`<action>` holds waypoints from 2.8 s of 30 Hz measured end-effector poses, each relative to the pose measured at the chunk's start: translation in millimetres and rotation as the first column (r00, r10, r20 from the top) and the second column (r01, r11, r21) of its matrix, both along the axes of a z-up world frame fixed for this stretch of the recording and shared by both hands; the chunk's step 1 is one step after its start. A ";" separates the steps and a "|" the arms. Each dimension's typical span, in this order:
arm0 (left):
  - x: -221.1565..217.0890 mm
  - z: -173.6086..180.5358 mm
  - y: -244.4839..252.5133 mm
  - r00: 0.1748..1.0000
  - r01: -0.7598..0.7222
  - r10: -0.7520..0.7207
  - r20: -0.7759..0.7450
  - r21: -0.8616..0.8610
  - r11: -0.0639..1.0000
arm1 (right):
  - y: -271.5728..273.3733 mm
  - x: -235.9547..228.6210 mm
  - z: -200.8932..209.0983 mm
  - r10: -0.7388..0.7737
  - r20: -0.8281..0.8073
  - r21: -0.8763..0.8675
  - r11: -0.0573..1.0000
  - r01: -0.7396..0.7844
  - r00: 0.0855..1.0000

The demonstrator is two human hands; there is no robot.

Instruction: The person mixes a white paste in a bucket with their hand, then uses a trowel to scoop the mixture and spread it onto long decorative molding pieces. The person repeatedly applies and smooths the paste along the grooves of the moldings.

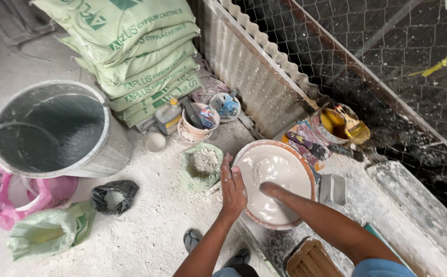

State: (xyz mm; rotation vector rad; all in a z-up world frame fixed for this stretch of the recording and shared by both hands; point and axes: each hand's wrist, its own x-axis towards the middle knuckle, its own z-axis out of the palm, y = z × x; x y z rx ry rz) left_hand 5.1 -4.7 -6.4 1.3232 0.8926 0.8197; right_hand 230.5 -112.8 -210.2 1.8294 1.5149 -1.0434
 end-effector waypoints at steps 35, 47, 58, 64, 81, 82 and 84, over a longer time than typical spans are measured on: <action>5.7 -10.0 -3.5 0.981 -0.082 0.092 -0.172 0.062 0.995 | 22.0 -42.5 206.3 0.067 -0.341 0.248 0.968 0.021 0.938; 7.8 -14.5 -1.1 0.976 -0.075 0.094 -0.198 0.098 0.992 | 43.9 -48.0 180.2 -0.005 -0.200 0.057 0.998 0.017 0.980; 6.8 -24.8 -1.0 0.982 -0.106 0.123 -0.142 0.121 0.987 | 16.9 -3.9 45.3 0.102 -0.460 0.296 0.954 0.045 0.882; 4.0 -14.6 -2.2 0.990 -0.084 0.082 -0.118 -0.009 0.996 | 2.6 -8.1 130.1 0.180 -0.406 0.353 0.935 -0.028 0.896; 10.6 -3.9 -4.3 0.979 -0.095 0.093 -0.180 -0.003 0.995 | 7.5 76.6 64.9 -0.441 -0.224 -0.276 0.884 0.377 0.869; 10.7 -3.3 -4.4 0.979 -0.094 0.092 -0.183 -0.001 0.996 | 10.2 78.0 52.9 -0.504 -0.181 -0.292 0.847 0.443 0.844; 10.6 -2.0 -3.4 0.980 -0.092 0.087 -0.180 -0.017 0.996 | 18.9 77.4 37.1 -0.605 -0.120 -0.314 0.776 0.548 0.787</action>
